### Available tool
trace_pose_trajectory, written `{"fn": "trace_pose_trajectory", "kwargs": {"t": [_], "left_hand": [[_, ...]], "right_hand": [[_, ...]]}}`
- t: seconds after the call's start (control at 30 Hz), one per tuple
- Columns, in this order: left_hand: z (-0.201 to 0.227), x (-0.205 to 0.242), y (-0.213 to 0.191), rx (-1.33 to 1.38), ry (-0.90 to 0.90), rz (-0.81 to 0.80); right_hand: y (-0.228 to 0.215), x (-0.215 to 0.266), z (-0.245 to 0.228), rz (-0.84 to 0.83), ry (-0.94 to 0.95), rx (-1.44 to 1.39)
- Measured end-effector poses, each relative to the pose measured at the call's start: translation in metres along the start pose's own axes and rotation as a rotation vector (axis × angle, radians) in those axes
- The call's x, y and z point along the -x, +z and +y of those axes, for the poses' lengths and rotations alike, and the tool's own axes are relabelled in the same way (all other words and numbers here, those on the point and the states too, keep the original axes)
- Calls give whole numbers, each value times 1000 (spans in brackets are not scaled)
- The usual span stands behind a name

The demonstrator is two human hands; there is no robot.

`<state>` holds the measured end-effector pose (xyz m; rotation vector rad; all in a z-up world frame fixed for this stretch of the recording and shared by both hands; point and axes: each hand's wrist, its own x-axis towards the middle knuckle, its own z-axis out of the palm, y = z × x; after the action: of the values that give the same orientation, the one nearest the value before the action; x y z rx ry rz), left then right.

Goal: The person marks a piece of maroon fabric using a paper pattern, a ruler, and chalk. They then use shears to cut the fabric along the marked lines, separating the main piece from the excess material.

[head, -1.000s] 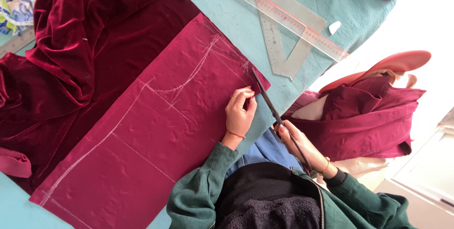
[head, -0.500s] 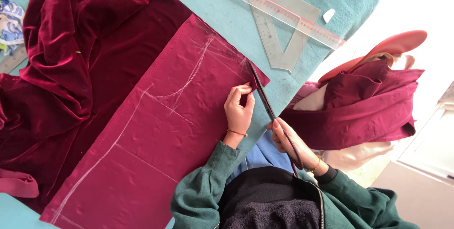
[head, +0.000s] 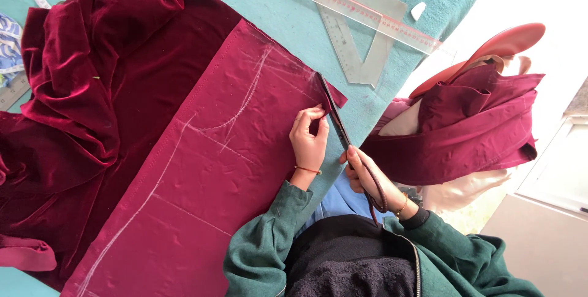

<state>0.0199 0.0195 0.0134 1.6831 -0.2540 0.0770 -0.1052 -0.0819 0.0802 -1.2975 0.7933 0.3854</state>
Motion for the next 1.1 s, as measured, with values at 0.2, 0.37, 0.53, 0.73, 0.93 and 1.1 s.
{"fn": "trace_pose_trajectory", "kwargs": {"t": [0.2, 0.37, 0.53, 0.73, 0.93, 1.1], "left_hand": [[-2, 1, 1, 12, 2, 9], [-4, 2, 1, 5, 6, 7], [2, 0, 1, -20, 19, 13], [2, 0, 2, -42, 31, 45], [3, 2, 1, -22, 35, 55], [12, -2, 3, -19, 73, 29]], "right_hand": [[5, -2, -7, 26, -3, 47], [7, -3, -9, 26, -11, 53], [2, -12, 5, 6, 2, -45], [-8, -4, -20, -58, 56, -69], [-50, 9, -92, -229, 76, 250], [-94, -41, -113, -338, 0, 529]]}}
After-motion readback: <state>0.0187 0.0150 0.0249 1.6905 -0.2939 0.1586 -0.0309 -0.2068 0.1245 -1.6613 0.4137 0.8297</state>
